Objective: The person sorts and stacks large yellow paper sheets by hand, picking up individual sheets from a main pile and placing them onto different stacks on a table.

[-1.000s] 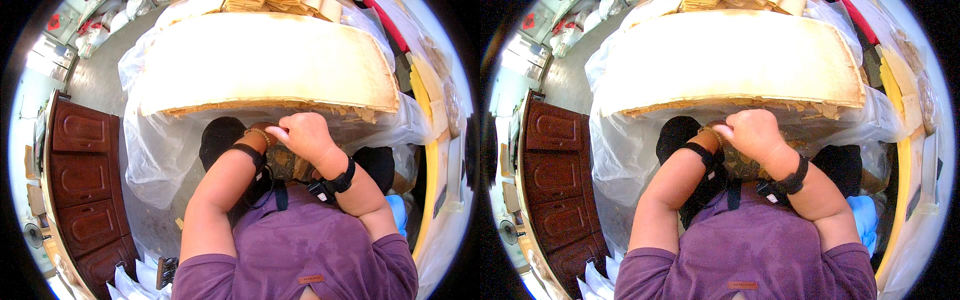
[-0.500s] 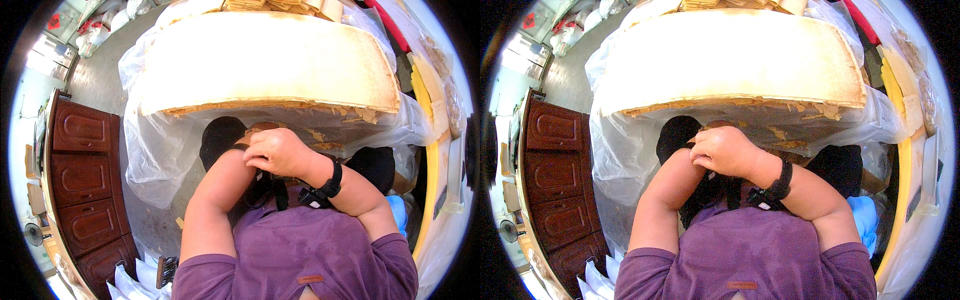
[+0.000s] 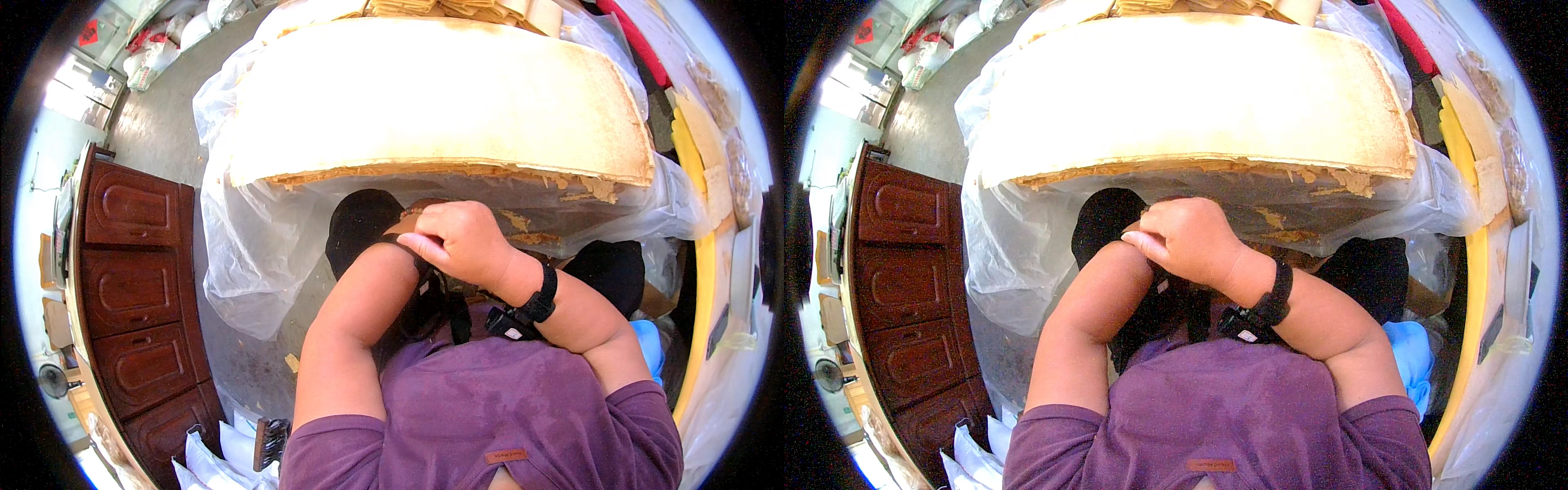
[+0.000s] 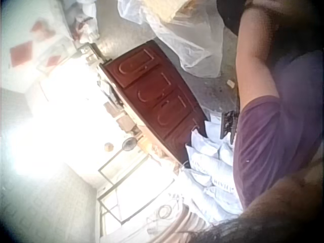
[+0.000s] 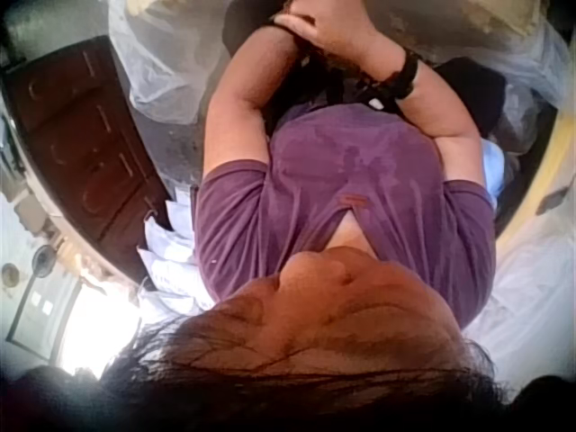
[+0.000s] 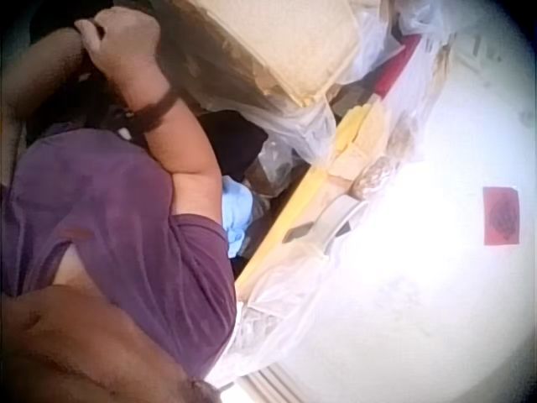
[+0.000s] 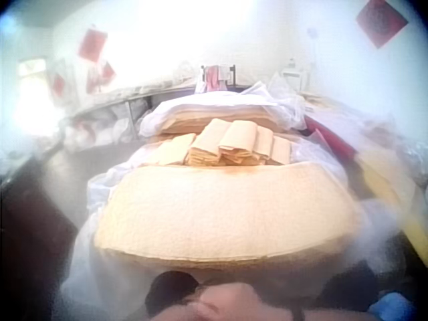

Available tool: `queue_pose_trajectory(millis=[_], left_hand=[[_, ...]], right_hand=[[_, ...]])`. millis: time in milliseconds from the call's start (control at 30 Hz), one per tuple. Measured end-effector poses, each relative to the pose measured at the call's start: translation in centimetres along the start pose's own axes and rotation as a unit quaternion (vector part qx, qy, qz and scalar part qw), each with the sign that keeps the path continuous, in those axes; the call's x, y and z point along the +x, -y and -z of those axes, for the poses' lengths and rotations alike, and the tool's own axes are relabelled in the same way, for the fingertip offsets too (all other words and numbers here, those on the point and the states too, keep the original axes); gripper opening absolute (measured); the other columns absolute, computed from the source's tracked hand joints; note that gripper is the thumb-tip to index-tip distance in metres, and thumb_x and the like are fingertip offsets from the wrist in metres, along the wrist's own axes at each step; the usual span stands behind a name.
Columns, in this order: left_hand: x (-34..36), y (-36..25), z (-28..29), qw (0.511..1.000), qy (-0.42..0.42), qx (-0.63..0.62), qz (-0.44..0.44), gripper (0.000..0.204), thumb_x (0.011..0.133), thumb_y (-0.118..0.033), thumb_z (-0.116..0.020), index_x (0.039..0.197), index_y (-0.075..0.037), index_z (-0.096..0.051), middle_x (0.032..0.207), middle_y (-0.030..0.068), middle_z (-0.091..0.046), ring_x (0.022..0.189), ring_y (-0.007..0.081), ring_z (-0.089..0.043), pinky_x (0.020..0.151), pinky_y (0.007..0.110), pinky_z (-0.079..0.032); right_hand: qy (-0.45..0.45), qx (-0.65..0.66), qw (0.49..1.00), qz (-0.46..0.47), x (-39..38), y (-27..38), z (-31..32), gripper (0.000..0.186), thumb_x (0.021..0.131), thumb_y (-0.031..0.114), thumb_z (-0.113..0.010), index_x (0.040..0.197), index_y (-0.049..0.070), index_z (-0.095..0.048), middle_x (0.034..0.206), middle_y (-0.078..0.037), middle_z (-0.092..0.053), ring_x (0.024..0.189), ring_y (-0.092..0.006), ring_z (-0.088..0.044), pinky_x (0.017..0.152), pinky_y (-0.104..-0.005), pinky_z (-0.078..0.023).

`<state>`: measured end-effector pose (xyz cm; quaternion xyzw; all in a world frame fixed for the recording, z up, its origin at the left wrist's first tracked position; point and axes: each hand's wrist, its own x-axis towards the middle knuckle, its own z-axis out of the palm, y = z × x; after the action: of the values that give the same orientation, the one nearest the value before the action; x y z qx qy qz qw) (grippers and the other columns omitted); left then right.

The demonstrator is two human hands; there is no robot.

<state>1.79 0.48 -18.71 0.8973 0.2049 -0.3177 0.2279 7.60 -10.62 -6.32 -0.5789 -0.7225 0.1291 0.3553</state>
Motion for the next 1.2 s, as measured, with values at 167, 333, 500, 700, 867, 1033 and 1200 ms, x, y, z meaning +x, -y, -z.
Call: queue_pose_trajectory(millis=[167, 333, 500, 700, 867, 1033, 1200], left_hand=[[0.1, -0.2, -0.1, 1.000, 0.003, -0.001, -0.002, 0.046, 0.094, -0.034, -0.060, 0.121, 0.003, -0.067, 0.123, 0.0256, -0.067, 0.115, 0.0358, -0.066, 0.097, 0.046, -0.052], [0.3, -0.3, -0.1, 1.000, 0.005, 0.002, -0.002, 0.046, 0.094, -0.034, -0.060, 0.121, 0.003, -0.067, 0.123, 0.0254, -0.067, 0.115, 0.0354, -0.066, 0.097, 0.045, -0.051], [0.7, -0.5, 0.1, 1.000, 0.013, 0.008, -0.001, 0.047, 0.094, -0.035, -0.061, 0.122, 0.003, -0.066, 0.123, 0.0253, -0.067, 0.116, 0.0350, -0.066, 0.097, 0.045, -0.051], [1.7, -0.9, 0.7, 0.999, 0.024, 0.022, -0.003, 0.048, 0.094, -0.036, -0.062, 0.122, 0.003, -0.066, 0.123, 0.0251, -0.067, 0.116, 0.0345, -0.065, 0.098, 0.044, -0.051], [2.5, -1.9, 1.3, 0.999, 0.034, 0.042, -0.008, 0.049, 0.094, -0.037, -0.062, 0.122, 0.003, -0.066, 0.123, 0.0250, -0.068, 0.117, 0.0341, -0.065, 0.098, 0.044, -0.051], [2.4, -2.1, 2.3, 0.998, 0.047, 0.042, 0.015, 0.049, 0.094, -0.037, -0.063, 0.123, 0.003, -0.066, 0.123, 0.0248, -0.068, 0.118, 0.0337, -0.065, 0.098, 0.043, -0.050], [-5.3, 0.5, 3.5, 0.930, -0.205, -0.286, -0.104, 0.043, 0.100, -0.034, -0.056, 0.126, 0.000, -0.065, 0.116, 0.0176, -0.072, 0.109, 0.0263, -0.068, 0.092, 0.035, -0.052]], right_hand=[[-0.038, 0.049, 0.998, 0.002, 0.9, 0.9, -0.9, 0.012, 0.084, 0.019, -0.075, 0.081, 0.008, -0.070, 0.084, -0.009, -0.067, 0.079, -0.0310, -0.064, 0.069, -0.0398, -0.053], [0.013, 0.116, 0.985, 0.126, 1.2, 1.6, -2.5, 0.010, 0.082, 0.015, -0.075, 0.090, 0.010, -0.073, 0.104, -0.007, -0.070, 0.100, -0.0293, -0.065, 0.085, -0.0406, -0.054], [0.031, 0.122, 0.984, 0.128, 1.5, 2.1, -3.5, 0.009, 0.082, 0.018, -0.073, 0.086, 0.011, -0.073, 0.105, -0.006, -0.068, 0.103, -0.0273, -0.063, 0.086, -0.0387, -0.054], [0.052, 0.156, 0.978, 0.129, 1.8, 2.0, -3.8, 0.008, 0.080, 0.017, -0.073, 0.080, 0.010, -0.069, 0.099, -0.004, -0.067, 0.098, -0.0256, -0.062, 0.082, -0.0385, -0.054], [0.024, 0.132, 0.985, 0.109, 1.7, 1.1, -1.9, 0.007, 0.081, 0.013, -0.072, 0.077, 0.011, -0.068, 0.099, -0.002, -0.069, 0.096, -0.0248, -0.063, 0.078, -0.0373, -0.054], [-0.007, 0.092, 0.995, 0.039, -0.5, -2.9, 3.1, 0.008, 0.088, 0.016, -0.069, 0.082, 0.011, -0.069, 0.087, -0.005, -0.069, 0.083, -0.0279, -0.065, 0.074, -0.0373, -0.054], [-0.145, 0.355, 0.885, -0.264, -7.3, -6.4, 8.6, 0.021, 0.100, 0.024, -0.061, 0.096, 0.006, -0.071, 0.090, -0.007, -0.073, 0.075, -0.0195, -0.069, 0.072, -0.0314, -0.056]])
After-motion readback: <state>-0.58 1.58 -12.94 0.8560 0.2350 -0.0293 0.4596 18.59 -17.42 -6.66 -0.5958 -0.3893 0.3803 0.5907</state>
